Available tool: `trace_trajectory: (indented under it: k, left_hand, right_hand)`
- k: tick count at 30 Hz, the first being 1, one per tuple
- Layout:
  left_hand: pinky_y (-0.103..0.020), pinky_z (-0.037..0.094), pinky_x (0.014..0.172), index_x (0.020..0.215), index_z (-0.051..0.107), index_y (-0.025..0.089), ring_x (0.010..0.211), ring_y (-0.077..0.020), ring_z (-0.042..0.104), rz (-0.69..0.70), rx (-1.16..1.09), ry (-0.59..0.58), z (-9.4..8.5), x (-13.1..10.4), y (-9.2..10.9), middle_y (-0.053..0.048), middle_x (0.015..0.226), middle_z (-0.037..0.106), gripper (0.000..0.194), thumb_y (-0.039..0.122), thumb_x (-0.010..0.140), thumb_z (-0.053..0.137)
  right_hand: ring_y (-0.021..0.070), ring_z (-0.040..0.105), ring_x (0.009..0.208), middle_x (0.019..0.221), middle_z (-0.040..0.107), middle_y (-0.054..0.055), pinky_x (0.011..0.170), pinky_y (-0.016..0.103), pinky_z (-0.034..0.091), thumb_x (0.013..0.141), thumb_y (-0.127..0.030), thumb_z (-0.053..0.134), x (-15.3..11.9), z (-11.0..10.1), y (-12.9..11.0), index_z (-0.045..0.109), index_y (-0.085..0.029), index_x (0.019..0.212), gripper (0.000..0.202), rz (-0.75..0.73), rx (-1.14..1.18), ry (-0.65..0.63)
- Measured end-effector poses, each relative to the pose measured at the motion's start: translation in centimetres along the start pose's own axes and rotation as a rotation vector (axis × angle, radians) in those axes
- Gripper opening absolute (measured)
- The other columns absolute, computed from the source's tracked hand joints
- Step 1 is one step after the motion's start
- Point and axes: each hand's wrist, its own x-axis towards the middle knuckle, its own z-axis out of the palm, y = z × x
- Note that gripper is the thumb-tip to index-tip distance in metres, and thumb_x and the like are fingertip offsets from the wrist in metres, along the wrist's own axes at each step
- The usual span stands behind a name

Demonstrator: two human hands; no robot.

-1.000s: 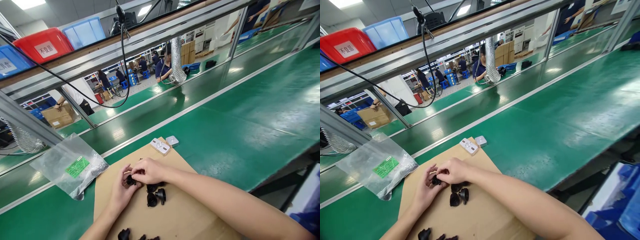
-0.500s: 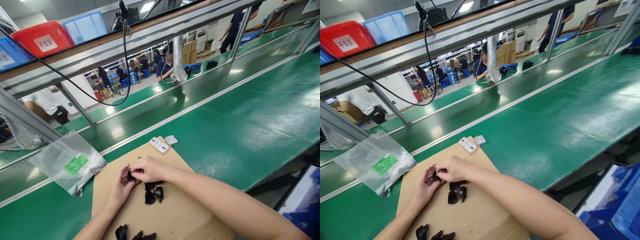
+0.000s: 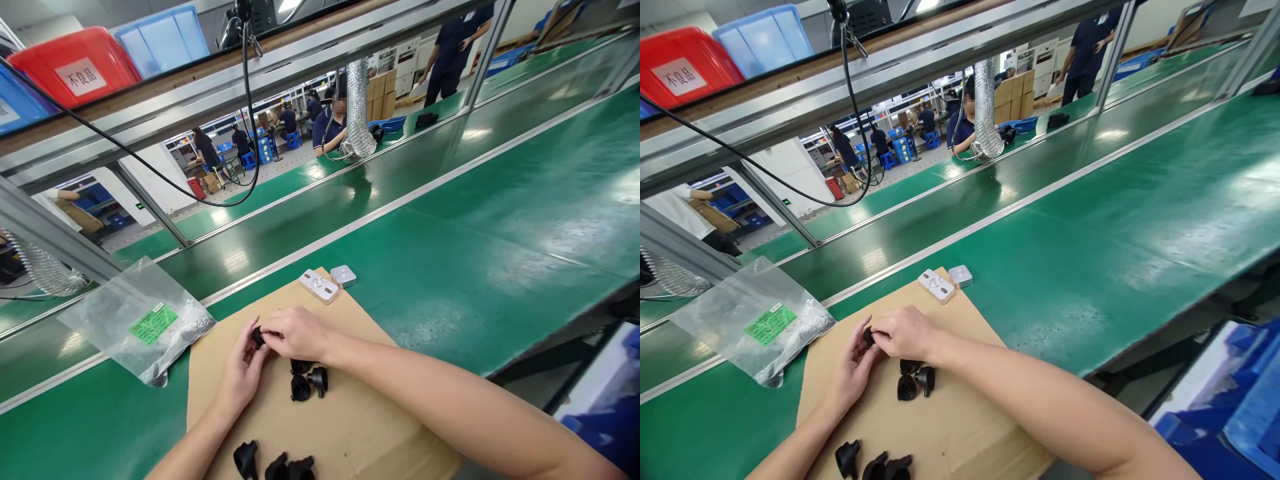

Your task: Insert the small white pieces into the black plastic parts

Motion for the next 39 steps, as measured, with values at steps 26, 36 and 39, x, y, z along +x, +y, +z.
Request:
trace_trajectory:
  k: [26,36,39]
  left_hand:
    - [-0.024,0.035,0.058,0.136,0.048,0.018,0.063,-0.0123,0.046,-0.162,-0.454,-0.193,-0.1,0.7,2.1,-0.003,0.078,0.060,0.046,0.049,0.103,0.054]
    - [-0.025,0.043,0.063,0.136,0.051,0.021,0.066,-0.0140,0.051,-0.138,-0.398,-0.140,-0.1,0.5,2.0,-0.001,0.080,0.059,0.046,0.048,0.100,0.061]
    - [-0.025,0.044,0.061,0.135,0.052,0.020,0.066,-0.0144,0.053,-0.130,-0.405,-0.092,-0.1,0.5,1.8,-0.002,0.081,0.060,0.047,0.047,0.098,0.064]
  right_hand:
    - [0.0127,0.060,0.068,0.076,0.069,-0.002,0.059,0.027,0.032,0.089,-0.011,0.064,0.0,-0.5,-0.5,0.065,-0.019,0.067,0.023,0.009,0.009,-0.033]
    - [0.0142,0.062,0.073,0.081,0.071,-0.001,0.057,0.029,0.027,0.094,-0.017,0.063,-0.2,0.1,-0.9,0.069,-0.020,0.073,0.022,0.037,-0.090,-0.023]
    - [0.0144,0.063,0.074,0.084,0.073,-0.001,0.057,0.029,0.026,0.092,-0.019,0.068,-0.1,-0.2,-1.0,0.071,-0.021,0.082,0.011,0.059,-0.090,0.006]
